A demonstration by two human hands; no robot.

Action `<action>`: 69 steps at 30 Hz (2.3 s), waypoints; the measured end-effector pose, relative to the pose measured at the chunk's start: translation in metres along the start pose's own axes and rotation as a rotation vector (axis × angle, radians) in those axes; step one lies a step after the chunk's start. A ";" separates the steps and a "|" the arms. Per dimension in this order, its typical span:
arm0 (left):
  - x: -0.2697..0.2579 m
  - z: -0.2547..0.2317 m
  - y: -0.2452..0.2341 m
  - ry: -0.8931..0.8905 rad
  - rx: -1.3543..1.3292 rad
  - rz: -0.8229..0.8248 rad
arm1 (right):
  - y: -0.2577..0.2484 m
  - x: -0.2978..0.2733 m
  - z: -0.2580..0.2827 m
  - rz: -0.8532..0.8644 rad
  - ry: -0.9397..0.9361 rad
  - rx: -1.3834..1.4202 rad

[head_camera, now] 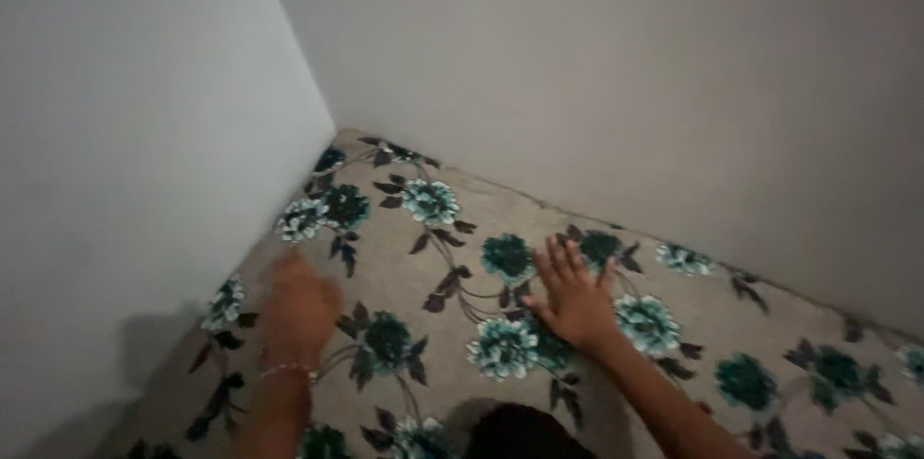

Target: The person smooths a floral-patterned rug on the floor by hand, pressing and tucking the edges along the wall to flatten the surface.

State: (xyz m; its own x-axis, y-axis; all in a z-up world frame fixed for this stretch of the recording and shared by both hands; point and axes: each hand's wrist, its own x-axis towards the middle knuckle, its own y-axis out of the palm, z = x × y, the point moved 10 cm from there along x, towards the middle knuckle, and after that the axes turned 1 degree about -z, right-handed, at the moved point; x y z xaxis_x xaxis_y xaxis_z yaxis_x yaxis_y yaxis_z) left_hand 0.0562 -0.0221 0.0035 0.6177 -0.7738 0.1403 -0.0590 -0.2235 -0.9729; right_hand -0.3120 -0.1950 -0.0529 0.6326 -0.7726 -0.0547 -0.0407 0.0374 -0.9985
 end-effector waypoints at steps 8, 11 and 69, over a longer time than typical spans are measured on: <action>0.005 0.006 0.003 -0.144 -0.121 0.169 | 0.009 0.016 -0.002 0.142 0.043 0.079; 0.020 -0.023 0.008 0.017 -0.013 0.162 | 0.012 0.021 -0.006 0.164 0.097 0.070; 0.200 -0.126 0.081 0.341 -0.574 -0.116 | -0.008 0.158 0.024 -0.456 0.298 0.228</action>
State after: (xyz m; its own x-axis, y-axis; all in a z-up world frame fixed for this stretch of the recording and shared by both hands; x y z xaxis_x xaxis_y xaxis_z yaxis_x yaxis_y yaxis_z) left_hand 0.0764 -0.2698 -0.0241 0.3685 -0.8486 0.3796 -0.4724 -0.5226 -0.7098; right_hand -0.1930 -0.3018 -0.0537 0.3016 -0.8861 0.3519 0.3728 -0.2301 -0.8989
